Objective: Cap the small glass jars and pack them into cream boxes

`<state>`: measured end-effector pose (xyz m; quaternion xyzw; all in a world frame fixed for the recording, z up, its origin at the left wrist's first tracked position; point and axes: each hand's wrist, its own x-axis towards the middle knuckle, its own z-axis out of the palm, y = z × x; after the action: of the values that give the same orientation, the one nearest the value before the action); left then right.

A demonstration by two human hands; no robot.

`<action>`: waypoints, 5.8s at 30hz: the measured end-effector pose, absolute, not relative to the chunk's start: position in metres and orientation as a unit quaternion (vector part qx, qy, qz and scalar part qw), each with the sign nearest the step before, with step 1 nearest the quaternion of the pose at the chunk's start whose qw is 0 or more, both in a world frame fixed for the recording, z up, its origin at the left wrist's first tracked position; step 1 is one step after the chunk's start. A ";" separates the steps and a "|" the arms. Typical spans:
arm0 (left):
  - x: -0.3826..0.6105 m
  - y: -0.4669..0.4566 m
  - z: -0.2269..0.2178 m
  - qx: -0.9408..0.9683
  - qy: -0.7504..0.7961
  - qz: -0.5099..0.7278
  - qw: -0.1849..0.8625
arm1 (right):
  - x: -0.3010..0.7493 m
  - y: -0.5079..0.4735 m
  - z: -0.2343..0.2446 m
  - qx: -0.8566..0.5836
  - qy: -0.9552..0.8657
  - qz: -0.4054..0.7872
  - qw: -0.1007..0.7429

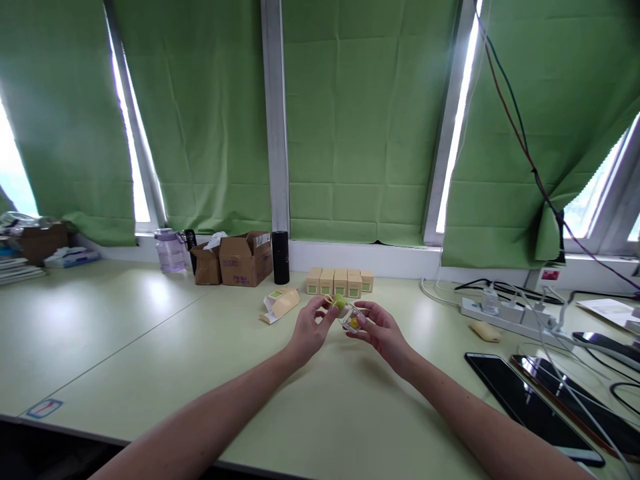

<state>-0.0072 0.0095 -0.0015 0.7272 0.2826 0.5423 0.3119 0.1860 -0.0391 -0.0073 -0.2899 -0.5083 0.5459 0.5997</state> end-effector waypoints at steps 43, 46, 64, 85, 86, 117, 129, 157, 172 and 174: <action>-0.005 -0.007 0.003 0.773 0.319 0.451 0.312 | 0.181 -0.043 -0.011 -0.324 -0.639 0.422 0.556; -0.006 -0.009 0.006 0.772 0.303 0.459 0.318 | 0.181 -0.043 -0.008 -0.322 -0.627 0.414 0.576; -0.007 -0.008 0.000 0.787 0.275 0.515 0.201 | 0.182 -0.042 -0.004 -0.247 -0.531 0.536 0.608; -0.005 -0.008 0.003 0.765 0.294 0.459 0.343 | 0.185 -0.042 -0.007 -0.292 -0.499 0.496 0.648; -0.005 -0.007 0.003 0.766 0.295 0.456 0.344 | 0.185 -0.043 -0.006 -0.298 -0.510 0.482 0.647; -0.011 0.003 -0.017 0.794 0.362 0.400 0.280 | 0.193 -0.028 -0.019 -0.411 -0.528 0.347 0.657; -0.049 0.065 0.024 0.731 0.586 0.346 0.056 | 0.195 -0.030 -0.019 -0.429 -0.537 0.336 0.644; -0.013 0.004 0.071 0.803 0.396 0.389 -0.215 | 0.188 -0.038 -0.009 -0.437 -0.582 0.263 0.633; 0.001 -0.021 0.033 0.857 0.191 0.426 -0.218 | 0.176 -0.044 -0.008 -0.402 -0.585 0.255 0.657; -0.005 -0.018 0.033 0.858 0.192 0.444 -0.173 | 0.180 -0.044 -0.006 -0.398 -0.585 0.251 0.661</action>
<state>-0.0055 -0.0177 0.0334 0.8581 0.1921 0.4436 -0.1732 0.1798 -0.0443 -0.0061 -0.3978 -0.5849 0.2510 0.6608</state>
